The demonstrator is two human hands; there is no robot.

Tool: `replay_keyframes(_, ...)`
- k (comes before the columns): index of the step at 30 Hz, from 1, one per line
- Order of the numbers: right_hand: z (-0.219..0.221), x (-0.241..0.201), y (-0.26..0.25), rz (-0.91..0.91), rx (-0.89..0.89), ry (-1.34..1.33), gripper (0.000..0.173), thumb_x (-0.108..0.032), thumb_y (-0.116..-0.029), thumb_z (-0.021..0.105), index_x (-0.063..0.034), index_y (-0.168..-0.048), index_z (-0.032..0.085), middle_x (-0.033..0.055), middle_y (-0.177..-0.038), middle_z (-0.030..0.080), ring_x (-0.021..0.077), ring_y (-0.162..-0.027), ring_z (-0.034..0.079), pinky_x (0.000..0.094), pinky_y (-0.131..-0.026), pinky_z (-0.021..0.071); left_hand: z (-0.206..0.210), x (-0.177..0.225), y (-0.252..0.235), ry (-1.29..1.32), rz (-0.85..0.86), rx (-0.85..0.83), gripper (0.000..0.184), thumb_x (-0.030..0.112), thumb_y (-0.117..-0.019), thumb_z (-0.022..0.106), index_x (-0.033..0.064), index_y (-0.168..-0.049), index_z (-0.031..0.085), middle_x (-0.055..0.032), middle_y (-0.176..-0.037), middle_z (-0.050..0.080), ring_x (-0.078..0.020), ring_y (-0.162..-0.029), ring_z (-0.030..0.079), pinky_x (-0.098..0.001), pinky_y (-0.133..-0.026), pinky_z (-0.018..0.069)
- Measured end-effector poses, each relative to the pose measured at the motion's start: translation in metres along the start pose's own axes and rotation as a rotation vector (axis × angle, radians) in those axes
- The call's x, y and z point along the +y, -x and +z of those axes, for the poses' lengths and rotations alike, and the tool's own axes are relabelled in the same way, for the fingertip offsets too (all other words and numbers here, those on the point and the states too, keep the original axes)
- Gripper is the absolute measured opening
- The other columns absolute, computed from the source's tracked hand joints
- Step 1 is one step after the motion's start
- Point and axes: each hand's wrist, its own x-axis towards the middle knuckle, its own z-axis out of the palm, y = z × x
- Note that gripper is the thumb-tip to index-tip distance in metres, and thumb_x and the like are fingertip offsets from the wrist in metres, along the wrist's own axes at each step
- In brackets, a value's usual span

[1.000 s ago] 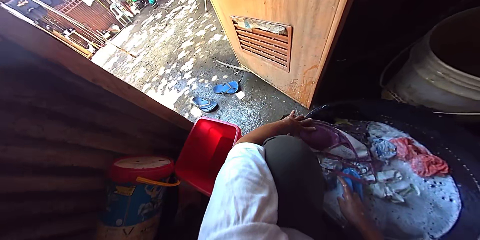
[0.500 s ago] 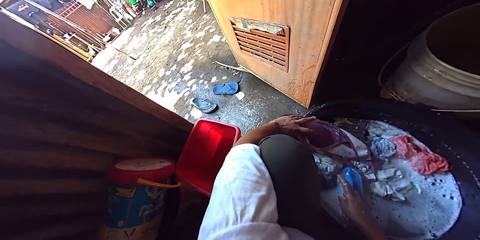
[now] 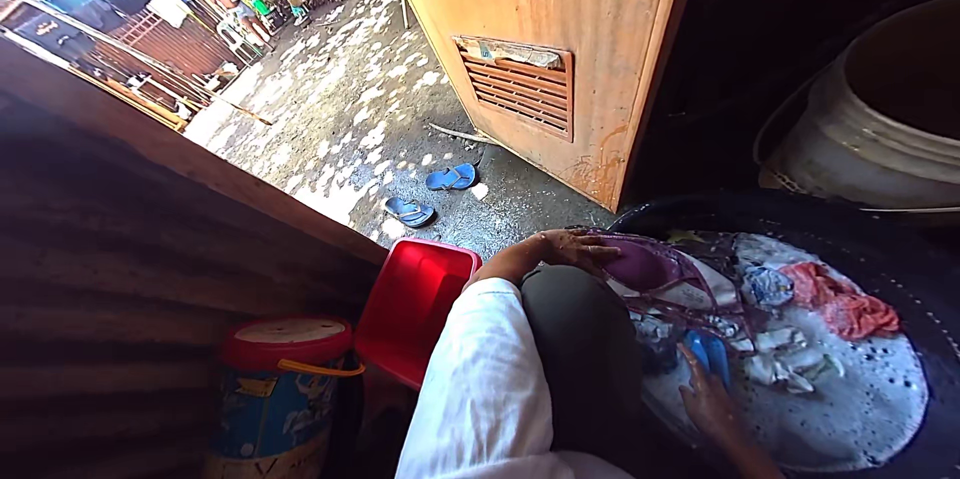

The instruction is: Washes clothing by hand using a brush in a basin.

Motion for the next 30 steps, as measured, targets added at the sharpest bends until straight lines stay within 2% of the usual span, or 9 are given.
replay_keyframes(5, -0.001, 0.001, 0.0, -0.005, 0.009, -0.015, 0.079, 0.001, -0.0958, 0.062, -0.0174, -0.164, 0.027, 0.0414, -0.139, 0.051, 0.0601, -0.122, 0.055, 0.0677, -0.101, 0.0463, -0.006, -0.002, -0.005, -0.005, -0.02, 0.025, 0.042, 0.026, -0.1086, 0.044, 0.0064, -0.142, 0.06, -0.0159, -0.157, 0.046, -0.0384, -0.146, 0.041, -0.0507, -0.121, 0.0291)
replay_keyframes(10, -0.005, -0.002, 0.002, -0.007, -0.003, -0.039, 0.077, 0.002, -0.0973, 0.059, -0.0155, -0.164, 0.025, 0.0413, -0.138, 0.051, 0.0609, -0.123, 0.054, 0.0693, -0.102, 0.0443, -0.003, -0.005, -0.013, -0.136, -0.12, 0.17, 0.037, 0.017, -0.1077, 0.044, -0.0057, -0.125, 0.067, -0.0214, -0.148, 0.055, -0.038, -0.141, 0.05, -0.053, -0.122, 0.0291)
replay_keyframes(12, -0.003, 0.002, 0.006, -0.042, 0.134, -0.098, 0.068, 0.005, -0.0967, 0.058, -0.0123, -0.16, 0.037, 0.0405, -0.133, 0.056, 0.062, -0.119, 0.057, 0.0719, -0.099, 0.045, -0.014, 0.003, -0.028, -0.131, -0.157, 0.154, 0.035, 0.016, -0.1084, 0.043, -0.0027, -0.123, 0.069, -0.0195, -0.143, 0.06, -0.0349, -0.139, 0.053, -0.0526, -0.123, 0.0269)
replay_keyframes(15, -0.007, 0.004, 0.001, -0.02, 0.458, -0.287, 0.051, 0.003, -0.0965, 0.056, -0.0045, -0.147, 0.055, 0.0357, -0.131, 0.062, 0.0583, -0.117, 0.061, 0.075, -0.096, 0.0444, -0.061, 0.024, -0.065, -0.118, -0.155, 0.219, 0.026, 0.007, -0.1041, 0.051, -0.0019, -0.112, 0.074, -0.0188, -0.119, 0.072, -0.0344, -0.121, 0.065, -0.0493, -0.12, 0.0328)
replay_keyframes(18, -0.033, -0.014, 0.007, 0.038, 0.584, -0.453, 0.055, -0.002, -0.0994, 0.051, 0.0011, -0.154, 0.043, 0.0289, -0.151, 0.05, 0.0475, -0.136, 0.052, 0.0621, -0.112, 0.04, -0.118, 0.055, -0.11, 0.02, -0.186, 0.257, 0.022, 0.004, -0.1002, 0.058, -0.0033, -0.114, 0.073, -0.0213, -0.116, 0.072, -0.0367, -0.113, 0.068, -0.0479, -0.103, 0.05)
replay_keyframes(21, -0.074, -0.022, 0.011, 0.181, 0.571, -0.396, 0.065, -0.008, -0.1009, 0.056, -0.0033, -0.161, 0.031, 0.0355, -0.146, 0.05, 0.0537, -0.131, 0.053, 0.0649, -0.108, 0.0423, -0.169, 0.092, -0.153, 0.171, -0.074, 0.434, 0.026, 0.016, -0.1018, 0.06, -0.0031, -0.113, 0.073, -0.0209, -0.112, 0.073, -0.0345, -0.105, 0.071, -0.047, -0.095, 0.0549)
replay_keyframes(26, -0.137, -0.007, -0.004, 0.332, 0.72, -0.435, 0.086, -0.014, -0.0965, 0.067, -0.008, -0.165, 0.016, 0.036, -0.135, 0.058, 0.0575, -0.116, 0.061, 0.0724, -0.094, 0.0472, -0.211, 0.113, -0.184, 0.329, 0.124, 0.734, 0.023, 0.012, -0.1008, 0.061, -0.0053, -0.11, 0.073, -0.0178, -0.106, 0.074, -0.0221, -0.101, 0.072, -0.0356, -0.095, 0.0549)
replay_keyframes(28, -0.161, 0.005, -0.012, 0.324, 0.802, -0.502, 0.089, -0.018, -0.0911, 0.072, -0.0043, -0.162, 0.02, 0.0362, -0.127, 0.062, 0.0559, -0.112, 0.064, 0.07, -0.094, 0.0486, -0.21, 0.11, -0.181, 0.496, 0.073, 0.802, 0.023, 0.011, -0.101, 0.06, -0.0084, -0.109, 0.07, -0.0147, -0.104, 0.074, -0.0128, -0.097, 0.07, -0.0294, -0.092, 0.0552)
replay_keyframes(30, -0.181, 0.026, -0.019, 0.282, 0.757, -0.736, 0.08, -0.011, -0.087, 0.077, -0.0013, -0.155, 0.036, 0.0319, -0.129, 0.062, 0.0446, -0.116, 0.064, 0.0594, -0.1, 0.0505, -0.191, 0.095, -0.172, 0.761, -0.065, 0.809, 0.023, 0.012, -0.1026, 0.058, -0.0074, -0.111, 0.066, -0.007, -0.1, 0.072, -0.0068, -0.091, 0.069, -0.0285, -0.086, 0.058)
